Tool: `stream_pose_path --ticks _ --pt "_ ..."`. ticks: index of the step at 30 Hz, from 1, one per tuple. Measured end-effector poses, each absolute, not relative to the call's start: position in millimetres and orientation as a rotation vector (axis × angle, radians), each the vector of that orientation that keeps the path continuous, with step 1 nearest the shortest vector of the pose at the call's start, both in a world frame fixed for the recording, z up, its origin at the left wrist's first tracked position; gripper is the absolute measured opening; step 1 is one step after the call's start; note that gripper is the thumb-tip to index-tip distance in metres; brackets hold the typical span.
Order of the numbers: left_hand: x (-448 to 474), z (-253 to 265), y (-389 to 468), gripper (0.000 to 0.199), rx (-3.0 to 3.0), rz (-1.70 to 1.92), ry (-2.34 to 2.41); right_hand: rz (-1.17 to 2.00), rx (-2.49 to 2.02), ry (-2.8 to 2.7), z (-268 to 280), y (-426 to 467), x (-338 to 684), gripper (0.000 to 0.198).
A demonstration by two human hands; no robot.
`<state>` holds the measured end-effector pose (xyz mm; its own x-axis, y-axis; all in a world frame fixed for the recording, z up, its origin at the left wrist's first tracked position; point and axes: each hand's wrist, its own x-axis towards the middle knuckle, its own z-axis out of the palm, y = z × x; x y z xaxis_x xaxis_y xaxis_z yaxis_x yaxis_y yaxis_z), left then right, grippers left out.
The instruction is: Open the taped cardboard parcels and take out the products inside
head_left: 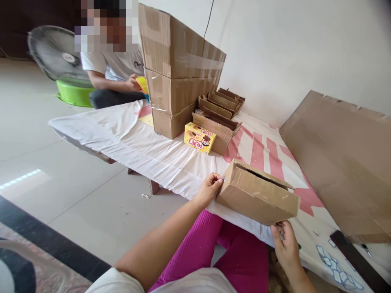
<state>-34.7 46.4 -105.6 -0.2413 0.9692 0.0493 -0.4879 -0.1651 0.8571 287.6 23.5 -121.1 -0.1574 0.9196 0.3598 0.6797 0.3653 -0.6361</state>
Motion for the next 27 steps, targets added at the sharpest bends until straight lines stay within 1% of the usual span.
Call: stream_pose_path --ticks 4,10,14,18,22,24,26,27 --pt "-35 -105 46 0.031 0.785 1.713 0.876 0.36 -1.361 -1.907 -123 21 289 0.036" --pt "-35 -105 46 0.039 0.777 1.79 0.829 0.312 -1.309 -1.927 -126 16 291 0.035" --pt "-35 -104 50 0.039 0.751 1.817 0.864 0.297 -1.281 -1.936 -125 14 289 0.036" --pt "-37 -98 47 0.031 0.732 1.86 0.948 0.215 -1.249 -1.918 -121 10 284 0.034" --pt "-34 -91 16 0.02 0.77 1.902 1.025 0.075 -1.268 -1.77 -112 -6 272 0.019" --pt "-27 -93 -7 0.014 0.878 1.869 1.057 0.141 -1.244 -1.771 -106 -19 261 0.013" --pt "-15 -99 -27 0.006 1.245 1.78 1.136 0.322 -1.188 -1.848 -101 -32 246 0.012" --pt "-8 -104 -35 0.006 1.408 1.707 1.125 0.432 -1.161 -1.888 -98 -38 238 0.012"
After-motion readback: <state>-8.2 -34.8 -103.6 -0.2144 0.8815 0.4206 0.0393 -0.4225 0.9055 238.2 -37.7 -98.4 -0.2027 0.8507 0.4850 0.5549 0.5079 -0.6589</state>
